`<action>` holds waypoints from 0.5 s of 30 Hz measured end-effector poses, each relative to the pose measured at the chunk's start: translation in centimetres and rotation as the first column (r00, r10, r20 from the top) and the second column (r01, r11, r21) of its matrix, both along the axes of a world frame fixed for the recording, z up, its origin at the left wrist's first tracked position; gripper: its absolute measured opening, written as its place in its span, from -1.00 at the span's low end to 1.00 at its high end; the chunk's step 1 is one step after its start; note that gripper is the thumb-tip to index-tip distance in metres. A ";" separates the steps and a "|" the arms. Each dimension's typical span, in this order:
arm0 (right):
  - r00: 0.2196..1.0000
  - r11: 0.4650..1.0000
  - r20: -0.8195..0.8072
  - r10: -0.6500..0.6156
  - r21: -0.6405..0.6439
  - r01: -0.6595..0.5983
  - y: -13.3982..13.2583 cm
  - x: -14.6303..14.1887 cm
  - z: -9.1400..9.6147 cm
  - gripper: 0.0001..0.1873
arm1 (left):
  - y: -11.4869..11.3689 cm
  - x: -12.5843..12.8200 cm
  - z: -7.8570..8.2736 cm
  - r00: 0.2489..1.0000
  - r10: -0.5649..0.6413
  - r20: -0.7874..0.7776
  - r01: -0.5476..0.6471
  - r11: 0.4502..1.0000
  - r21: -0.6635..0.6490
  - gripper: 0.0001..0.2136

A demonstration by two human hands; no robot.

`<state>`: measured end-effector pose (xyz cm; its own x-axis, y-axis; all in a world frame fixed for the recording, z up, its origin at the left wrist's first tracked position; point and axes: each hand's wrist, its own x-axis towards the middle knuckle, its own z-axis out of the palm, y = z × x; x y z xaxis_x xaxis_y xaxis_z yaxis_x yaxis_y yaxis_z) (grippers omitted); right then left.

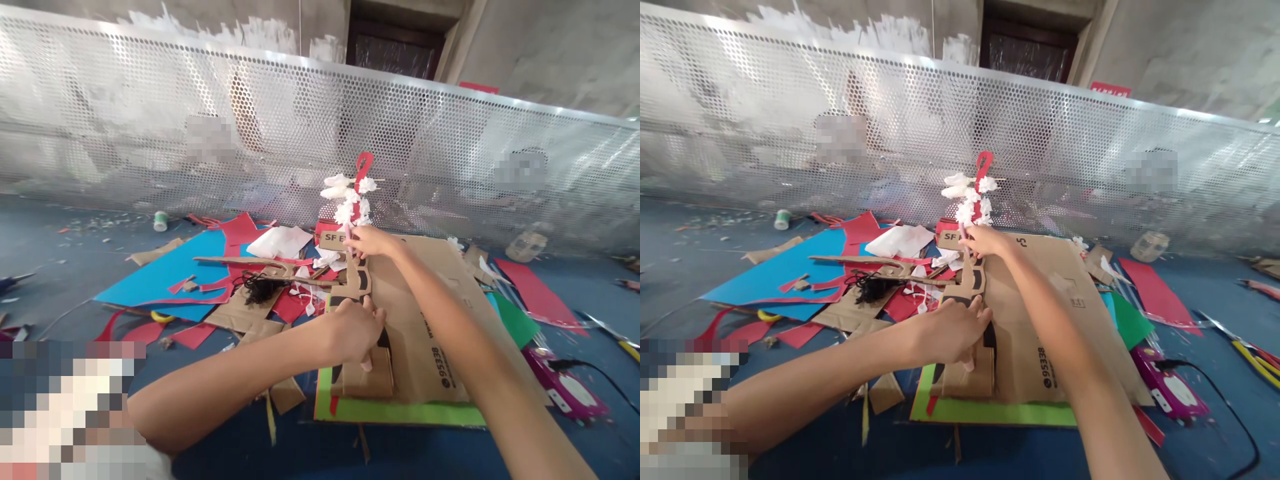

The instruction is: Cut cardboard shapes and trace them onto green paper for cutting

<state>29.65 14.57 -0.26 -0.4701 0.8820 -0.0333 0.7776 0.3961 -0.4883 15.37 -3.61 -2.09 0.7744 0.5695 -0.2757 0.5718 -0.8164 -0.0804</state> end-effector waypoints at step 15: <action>0.998 0.999 -0.053 -0.035 -0.027 0.033 1.3 0.1 -0.7 -0.80 | -0.6 -0.1 1.0 1.000 0.022 0.012 -0.022 1.000 -0.007 -0.20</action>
<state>29.74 15.83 -0.93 -0.4415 0.8967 -0.0315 0.7627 0.3566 -0.5395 15.25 -4.16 -1.07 0.7648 0.5847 -0.2705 0.5908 -0.8040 -0.0675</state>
